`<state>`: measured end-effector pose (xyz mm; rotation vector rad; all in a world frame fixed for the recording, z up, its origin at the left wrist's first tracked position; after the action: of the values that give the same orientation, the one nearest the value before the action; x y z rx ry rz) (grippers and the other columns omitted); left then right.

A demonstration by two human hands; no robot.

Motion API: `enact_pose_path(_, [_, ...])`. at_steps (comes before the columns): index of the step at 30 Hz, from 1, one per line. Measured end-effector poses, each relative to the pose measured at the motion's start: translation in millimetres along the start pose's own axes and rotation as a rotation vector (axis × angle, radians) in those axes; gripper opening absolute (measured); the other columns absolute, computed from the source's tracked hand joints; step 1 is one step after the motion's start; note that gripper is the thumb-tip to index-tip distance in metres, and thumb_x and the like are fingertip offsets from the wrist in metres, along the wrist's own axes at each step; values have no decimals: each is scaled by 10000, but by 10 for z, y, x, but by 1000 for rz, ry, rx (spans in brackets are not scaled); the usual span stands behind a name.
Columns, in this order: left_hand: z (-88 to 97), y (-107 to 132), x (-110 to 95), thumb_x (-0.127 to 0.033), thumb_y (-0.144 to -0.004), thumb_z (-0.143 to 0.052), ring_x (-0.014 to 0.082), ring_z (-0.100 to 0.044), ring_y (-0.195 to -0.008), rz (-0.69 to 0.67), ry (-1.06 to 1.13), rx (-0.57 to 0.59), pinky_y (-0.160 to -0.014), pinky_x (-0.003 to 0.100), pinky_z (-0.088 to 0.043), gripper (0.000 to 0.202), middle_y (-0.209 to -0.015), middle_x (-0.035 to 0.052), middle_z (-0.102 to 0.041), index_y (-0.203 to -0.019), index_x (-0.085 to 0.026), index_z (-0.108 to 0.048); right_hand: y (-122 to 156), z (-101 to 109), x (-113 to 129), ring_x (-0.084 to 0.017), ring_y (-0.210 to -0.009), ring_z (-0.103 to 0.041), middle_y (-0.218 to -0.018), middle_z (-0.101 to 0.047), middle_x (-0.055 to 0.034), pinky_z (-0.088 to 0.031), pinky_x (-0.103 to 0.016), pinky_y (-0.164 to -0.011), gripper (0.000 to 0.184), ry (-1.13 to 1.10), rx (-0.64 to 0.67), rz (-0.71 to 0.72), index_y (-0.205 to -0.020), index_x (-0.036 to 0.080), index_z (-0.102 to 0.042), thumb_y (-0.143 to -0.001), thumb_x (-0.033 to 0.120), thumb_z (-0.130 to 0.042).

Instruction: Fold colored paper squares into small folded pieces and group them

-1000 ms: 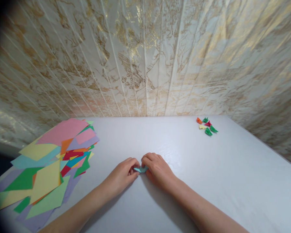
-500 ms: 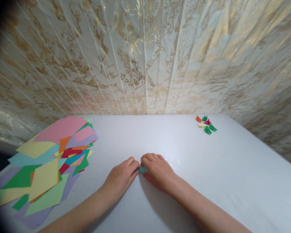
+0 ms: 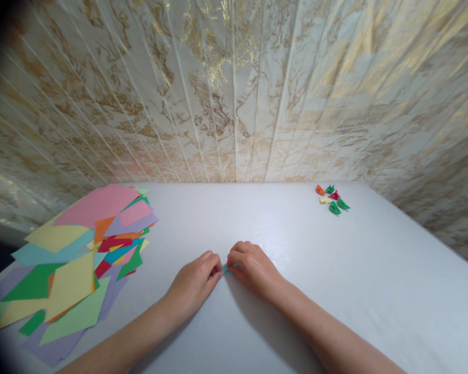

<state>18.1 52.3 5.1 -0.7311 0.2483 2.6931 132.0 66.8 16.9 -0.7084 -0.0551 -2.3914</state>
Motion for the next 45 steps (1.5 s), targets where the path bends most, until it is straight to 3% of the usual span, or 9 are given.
enact_pose_path(14, [2, -44, 76, -175, -908, -504, 181, -595, -741, 63, -56, 4, -665, 277, -379, 131, -838, 26, -623, -822, -202, -600, -49, 10, -145, -194, -882, -569, -910, -637, -42, -426, -324, -824, 94, -63, -106, -144, -773, 193, -652, -827, 116, -643])
enact_pose_path(24, [11, -22, 63, -138, -878, -506, 163, -580, -739, 42, 5, 11, -656, 266, -365, 113, -851, 4, -597, -814, -214, -561, -45, -1, -154, -194, -902, -565, -949, -621, -40, -425, -320, -814, 168, -58, -51, -118, -844, 196, -641, -771, 45, -629])
enact_pose_path(28, [14, 4, 19, -111, -864, -510, 166, -583, -775, 7, -4, 6, -666, 268, -366, 129, -910, -5, -597, -891, -230, -552, -8, 31, -60, -202, -967, -560, -1044, -612, -43, -431, -326, -837, 328, -30, -14, -56, -967, 226, -637, -745, -13, -600])
enact_pose_path(33, [-6, 8, -29, -91, -873, -484, 179, -589, -795, -21, -67, 20, -691, 283, -370, 153, -905, 1, -599, -869, -228, -554, 18, 65, 93, -235, -1041, -534, -1130, -600, -63, -413, -363, -884, 278, 105, 11, -35, -941, 230, -660, -767, 14, -636])
enact_pose_path(36, [-19, 6, -58, -85, -886, -466, 183, -585, -812, -70, -117, 10, -702, 287, -371, 168, -912, 7, -601, -862, -223, -558, 28, 25, 131, -227, -965, -545, -1038, -621, -58, -414, -351, -829, 236, 159, 58, -45, -920, 224, -664, -787, 33, -626])
enact_pose_path(40, [-24, 5, -51, -97, -896, -474, 171, -581, -817, -96, -101, 14, -702, 272, -377, 159, -898, 0, -597, -838, -219, -558, 26, -80, 90, -191, -881, -571, -920, -624, -40, -427, -293, -768, 227, 75, 136, -58, -898, 206, -670, -795, 19, -593])
enact_pose_path(45, [1, 1, -35, -113, -884, -514, 158, -578, -792, -58, -55, 25, -697, 263, -388, 130, -869, -10, -585, -814, -214, -558, 1, -69, -3, -151, -854, -586, -891, -609, -17, -434, -231, -742, 225, -86, 113, -71, -866, 203, -671, -792, 14, -576])
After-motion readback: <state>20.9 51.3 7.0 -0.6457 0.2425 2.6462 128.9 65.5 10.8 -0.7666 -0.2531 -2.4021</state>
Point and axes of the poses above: each hand's wrist, its own y-axis away from the middle knuckle, its own z-axis out of the back of the hand, x = y × z, the point moved 8 cm from there along -y, towards the middle knuckle
